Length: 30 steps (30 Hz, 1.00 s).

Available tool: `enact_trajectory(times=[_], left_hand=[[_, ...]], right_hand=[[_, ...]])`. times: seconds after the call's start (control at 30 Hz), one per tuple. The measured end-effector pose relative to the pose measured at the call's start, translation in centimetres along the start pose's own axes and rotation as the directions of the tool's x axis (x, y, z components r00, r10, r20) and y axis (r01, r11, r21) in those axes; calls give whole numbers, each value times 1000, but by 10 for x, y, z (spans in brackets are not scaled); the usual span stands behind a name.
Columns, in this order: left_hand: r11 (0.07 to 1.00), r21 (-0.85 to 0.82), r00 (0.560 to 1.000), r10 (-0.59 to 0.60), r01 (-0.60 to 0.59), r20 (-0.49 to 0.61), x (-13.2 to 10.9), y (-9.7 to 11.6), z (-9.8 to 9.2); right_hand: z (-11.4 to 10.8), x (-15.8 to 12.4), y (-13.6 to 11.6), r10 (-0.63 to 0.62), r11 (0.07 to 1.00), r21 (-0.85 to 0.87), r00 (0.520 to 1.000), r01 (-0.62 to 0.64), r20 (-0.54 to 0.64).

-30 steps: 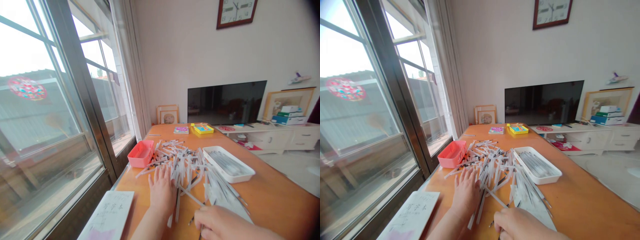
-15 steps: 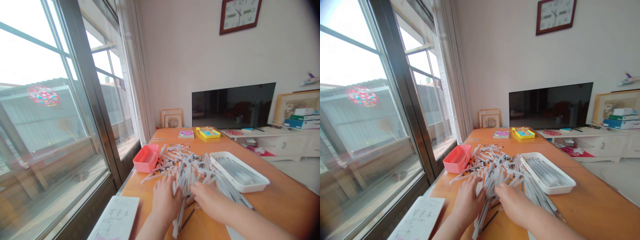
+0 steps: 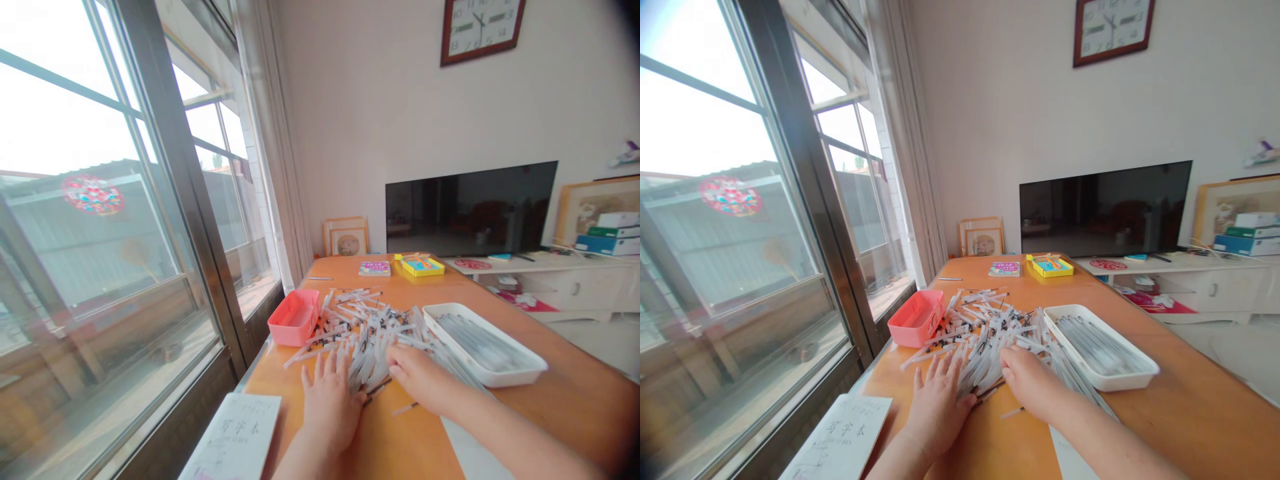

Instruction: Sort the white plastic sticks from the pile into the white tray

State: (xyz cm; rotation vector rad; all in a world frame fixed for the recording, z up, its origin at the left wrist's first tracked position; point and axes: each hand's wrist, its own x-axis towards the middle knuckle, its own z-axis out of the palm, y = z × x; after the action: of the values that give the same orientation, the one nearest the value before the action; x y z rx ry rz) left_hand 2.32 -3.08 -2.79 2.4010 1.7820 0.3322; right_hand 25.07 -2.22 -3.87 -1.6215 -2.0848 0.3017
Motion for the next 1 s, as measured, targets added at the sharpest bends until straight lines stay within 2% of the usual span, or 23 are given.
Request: enact_trajectory(times=[0.1, 0.3, 0.5, 0.77, 0.87, 1.0], left_hand=[[998, 22, 997, -51, 52, -59, 5, -2, 4], [992, 58, 973, -95, 109, -209, 9, -5, 6], [997, 28, 975, -68, 76, -214, 6, 3, -3], [999, -44, 951, 13, -28, -309, -2, 8, -20], [991, -119, 959, 19, -55, -284, -6, 13, -27], [976, -182, 972, 77, -119, -222, -10, 21, -32]], right_hand=[[-5, -3, 5, 32, 999, 6, 999, -31, -33], [-6, -11, 5, 57, 998, -10, 998, -57, -8], [-2, -12, -4, 83, 996, -32, 996, -82, 15], [-33, -16, -10, 134, 990, -37, 991, -134, 4], [-33, -18, -11, 147, 989, -23, 989, -147, 4], [-23, -16, -11, 194, 981, -16, 981, -193, 14]])
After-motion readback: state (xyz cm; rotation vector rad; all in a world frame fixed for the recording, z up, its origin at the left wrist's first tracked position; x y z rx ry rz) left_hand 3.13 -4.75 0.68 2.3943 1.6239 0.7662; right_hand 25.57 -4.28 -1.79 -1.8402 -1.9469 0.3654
